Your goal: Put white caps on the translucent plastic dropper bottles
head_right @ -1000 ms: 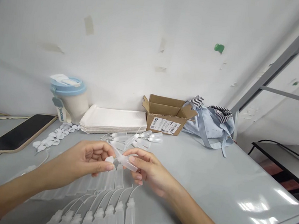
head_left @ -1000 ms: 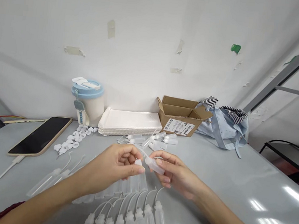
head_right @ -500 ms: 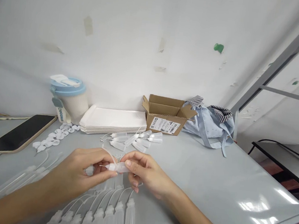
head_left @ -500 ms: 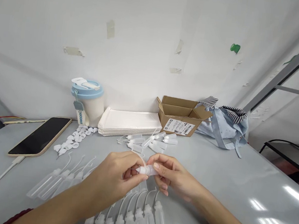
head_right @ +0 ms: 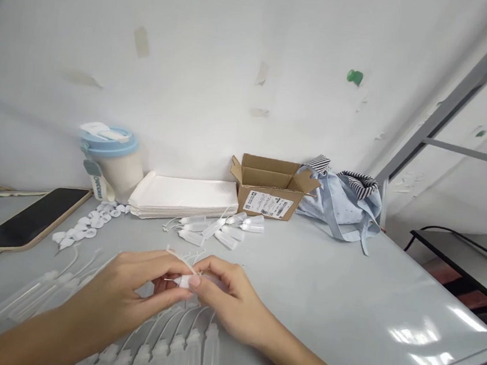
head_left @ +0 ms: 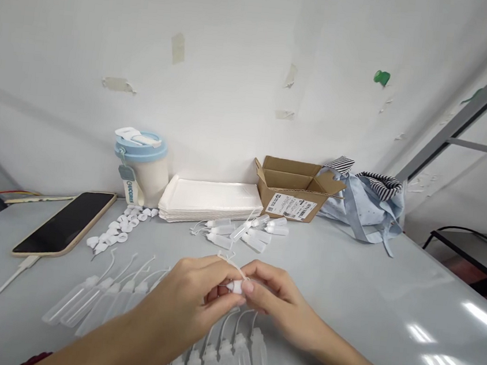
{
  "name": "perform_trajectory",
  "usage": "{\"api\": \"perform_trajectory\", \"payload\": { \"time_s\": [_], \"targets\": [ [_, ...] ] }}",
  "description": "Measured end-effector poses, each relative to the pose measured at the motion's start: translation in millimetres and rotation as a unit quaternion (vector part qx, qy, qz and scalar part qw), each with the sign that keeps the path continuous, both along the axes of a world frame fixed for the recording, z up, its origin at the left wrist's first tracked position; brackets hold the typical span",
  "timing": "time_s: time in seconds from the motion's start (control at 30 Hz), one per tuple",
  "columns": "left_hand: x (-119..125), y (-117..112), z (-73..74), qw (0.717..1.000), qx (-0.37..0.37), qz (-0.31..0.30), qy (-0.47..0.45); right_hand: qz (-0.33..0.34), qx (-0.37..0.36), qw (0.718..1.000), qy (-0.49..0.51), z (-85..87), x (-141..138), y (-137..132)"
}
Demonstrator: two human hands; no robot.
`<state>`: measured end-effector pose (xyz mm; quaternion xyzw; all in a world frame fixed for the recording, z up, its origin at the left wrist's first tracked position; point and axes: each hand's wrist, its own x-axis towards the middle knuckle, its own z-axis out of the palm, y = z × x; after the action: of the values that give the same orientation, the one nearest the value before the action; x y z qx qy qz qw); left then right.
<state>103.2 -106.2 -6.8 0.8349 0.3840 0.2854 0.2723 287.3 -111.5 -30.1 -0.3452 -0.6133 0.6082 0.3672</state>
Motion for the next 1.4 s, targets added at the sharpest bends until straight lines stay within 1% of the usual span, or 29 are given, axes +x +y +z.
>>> {"api": "perform_trajectory", "payload": {
  "time_s": [0.2, 0.37, 0.53, 0.73, 0.83, 0.9, 1.0, 1.1, 1.17, 1.27, 1.33, 1.4],
  "targets": [
    [0.3, 1.7, 15.5, 0.998, -0.061, 0.007, -0.035, 0.010, -0.058, 0.996, 0.070, -1.5, 6.5, 5.9],
    [-0.8, 1.3, 17.9, 0.997, -0.073, 0.001, -0.034, 0.031, -0.089, 0.991, 0.099, -2.6, 8.4, 4.8],
    [-1.6, 0.7, 18.4, 0.996, -0.083, 0.014, -0.016, 0.032, -0.092, 0.991, 0.092, -4.2, 9.3, 6.3],
    [-0.6, -1.3, 19.1, 0.995, -0.101, -0.014, -0.010, 0.035, -0.094, 0.993, 0.065, -6.9, 9.5, 7.3],
    [0.1, -2.7, 18.5, 0.994, -0.105, -0.024, -0.004, 0.037, -0.067, 0.996, 0.049, -5.6, 8.5, 5.7],
    [0.2, -3.2, 16.0, 0.995, -0.098, -0.028, 0.005, 0.040, -0.045, 0.998, 0.032, -3.3, 7.6, 4.0],
    [-0.2, -3.0, 9.4, 0.996, -0.082, -0.038, 0.018, 0.043, -0.034, 0.998, 0.005, 0.3, 6.5, 1.4],
    [-0.6, -1.9, 2.9, 0.997, -0.059, -0.042, 0.039, 0.030, -0.026, 0.999, -0.023, 1.8, 5.8, 0.0],
    [-0.8, -1.2, 0.2, 0.997, -0.044, -0.032, 0.059, 0.020, -0.024, 0.999, -0.034, 0.9, 5.4, 0.0],
    [-1.2, -1.4, -2.2, 0.997, -0.032, -0.027, 0.061, 0.030, -0.056, 0.998, -0.013, -2.6, 5.1, 1.1],
    [-1.1, -2.3, -4.1, 0.998, -0.015, -0.043, 0.040, 0.045, -0.090, 0.995, 0.010, -4.7, 5.3, 2.1],
    [-0.5, -3.3, -6.6, 0.997, 0.026, -0.066, 0.008, 0.053, -0.112, 0.992, 0.027, -5.3, 5.7, 2.9]
  ]
}}
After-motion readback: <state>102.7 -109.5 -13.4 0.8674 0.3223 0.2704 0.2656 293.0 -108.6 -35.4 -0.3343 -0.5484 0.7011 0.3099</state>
